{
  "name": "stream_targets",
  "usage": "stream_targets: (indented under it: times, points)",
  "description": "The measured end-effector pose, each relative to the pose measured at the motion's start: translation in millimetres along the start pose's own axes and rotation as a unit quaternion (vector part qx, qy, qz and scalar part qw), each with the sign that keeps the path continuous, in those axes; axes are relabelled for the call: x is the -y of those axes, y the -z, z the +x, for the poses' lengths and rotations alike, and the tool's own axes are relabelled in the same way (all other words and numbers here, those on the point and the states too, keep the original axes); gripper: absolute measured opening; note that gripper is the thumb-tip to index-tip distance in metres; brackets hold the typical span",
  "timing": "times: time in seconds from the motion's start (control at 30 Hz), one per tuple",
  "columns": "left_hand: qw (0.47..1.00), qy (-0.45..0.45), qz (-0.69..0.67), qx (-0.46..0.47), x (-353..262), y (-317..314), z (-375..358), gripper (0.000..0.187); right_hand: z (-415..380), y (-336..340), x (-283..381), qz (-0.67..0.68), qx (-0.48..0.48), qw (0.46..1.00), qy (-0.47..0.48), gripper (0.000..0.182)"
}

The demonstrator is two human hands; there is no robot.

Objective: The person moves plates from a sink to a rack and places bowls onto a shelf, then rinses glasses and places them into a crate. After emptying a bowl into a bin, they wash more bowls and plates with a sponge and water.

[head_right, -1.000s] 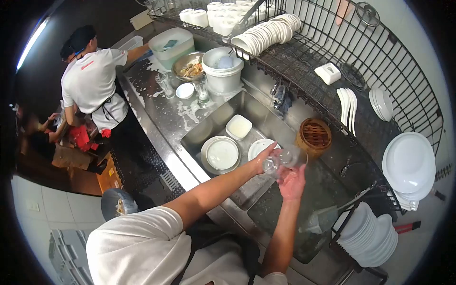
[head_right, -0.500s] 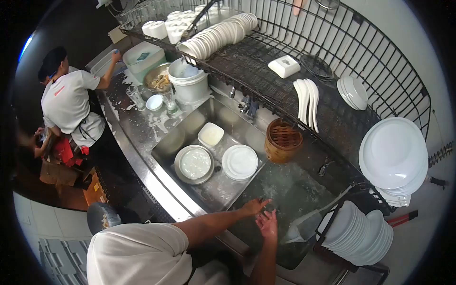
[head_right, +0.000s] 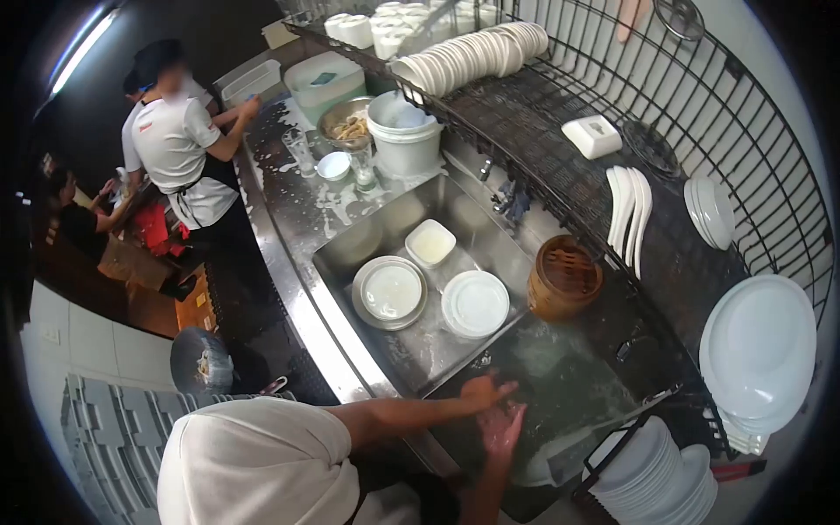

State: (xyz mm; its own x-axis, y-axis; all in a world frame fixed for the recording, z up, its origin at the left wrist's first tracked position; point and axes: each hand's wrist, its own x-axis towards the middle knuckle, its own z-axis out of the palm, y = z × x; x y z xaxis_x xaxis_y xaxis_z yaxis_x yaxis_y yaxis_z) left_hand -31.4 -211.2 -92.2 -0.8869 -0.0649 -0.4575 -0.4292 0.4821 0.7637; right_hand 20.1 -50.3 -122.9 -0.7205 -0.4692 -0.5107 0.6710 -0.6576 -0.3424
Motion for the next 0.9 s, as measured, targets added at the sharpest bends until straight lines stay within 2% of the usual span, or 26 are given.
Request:
stream_targets:
  times: [0.07, 0.17, 0.2, 0.27, 0.3, 0.37, 0.4, 0.43, 0.5, 0.53, 0.6, 0.63, 0.7, 0.77, 0.8, 0.83, 0.9]
  points:
    - [0.999, 0.003, 0.031, -0.041, -37.6, 23.9, -22.3, 0.071, 3.4, -35.3, -8.0, 0.093, 0.027, 0.994, 0.058, 0.049]
    - [0.977, -0.177, 0.036, -0.115, -37.4, 29.8, -29.5, 0.069, 13.6, -43.9, -14.6, 0.179, 0.014, 0.978, 0.104, 0.051]
    - [0.982, -0.16, 0.04, -0.097, -33.9, 31.7, -29.7, 0.07, 17.4, -42.7, -14.7, 0.198, 0.0, 0.974, 0.114, 0.053]
    - [0.989, -0.128, 0.046, -0.058, -23.2, 31.5, -23.1, 0.072, 33.7, -0.2, -17.8, 0.139, 0.027, 0.987, 0.079, 0.059]
    - [0.994, -0.082, 0.045, -0.051, -17.6, 27.7, -15.7, 0.072, 42.0, 18.5, -18.2, 0.108, 0.04, 0.991, 0.062, 0.062]
    - [0.999, 0.012, 0.045, -0.023, 2.4, 7.7, -0.2, 0.072, 49.5, 21.8, -17.7, -0.013, -0.096, 0.994, 0.041, 0.065]
    - [0.999, -0.001, 0.038, -0.007, 21.5, -9.3, 11.2, 0.071, 50.2, 22.7, -18.2, -0.07, -0.169, 0.983, 0.03, 0.067]
    - [0.999, -0.016, 0.031, 0.011, 45.1, -29.4, 25.3, 0.071, 50.3, 22.9, -21.0, -0.079, -0.192, 0.977, 0.038, 0.067]
    - [0.995, -0.006, -0.065, 0.08, 78.6, -63.1, 44.8, 0.07, 56.9, 23.6, -24.5, -0.098, -0.238, 0.965, 0.057, 0.068]
    - [0.98, 0.023, -0.152, 0.129, 91.2, -75.1, 51.4, 0.069, 66.9, 35.3, -22.8, -0.143, -0.279, 0.949, 0.047, 0.065]
    - [0.917, 0.087, -0.325, 0.213, 114.8, -95.6, 57.8, 0.068, 86.1, 60.8, -17.2, -0.236, -0.352, 0.906, 0.018, 0.059]
    - [0.87, 0.121, -0.41, 0.245, 123.6, -102.4, 57.2, 0.067, 84.6, 48.4, -12.9, -0.35, -0.388, 0.852, 0.022, 0.058]
    - [0.771, 0.207, -0.54, 0.266, 114.9, -93.9, 51.4, 0.066, 82.3, -5.5, -4.0, -0.559, -0.427, 0.71, 0.034, 0.057]
    - [0.666, 0.311, -0.631, 0.247, 61.1, -52.2, 30.7, 0.066, 65.7, -52.9, 1.0, -0.575, -0.392, 0.708, 0.117, 0.053]
    - [0.675, 0.27, -0.637, 0.256, 47.5, -35.1, 25.8, 0.069, 57.0, -75.6, 4.0, -0.582, -0.372, 0.705, 0.16, 0.053]
    - [0.683, 0.226, -0.642, 0.264, 36.0, -16.3, 22.4, 0.073, 52.5, -96.8, 7.9, -0.536, -0.351, 0.747, 0.177, 0.053]
    - [0.755, 0.116, -0.635, 0.114, -27.5, 46.5, -13.6, 0.073, 44.0, -138.2, 16.8, -0.439, -0.302, 0.82, 0.207, 0.053]
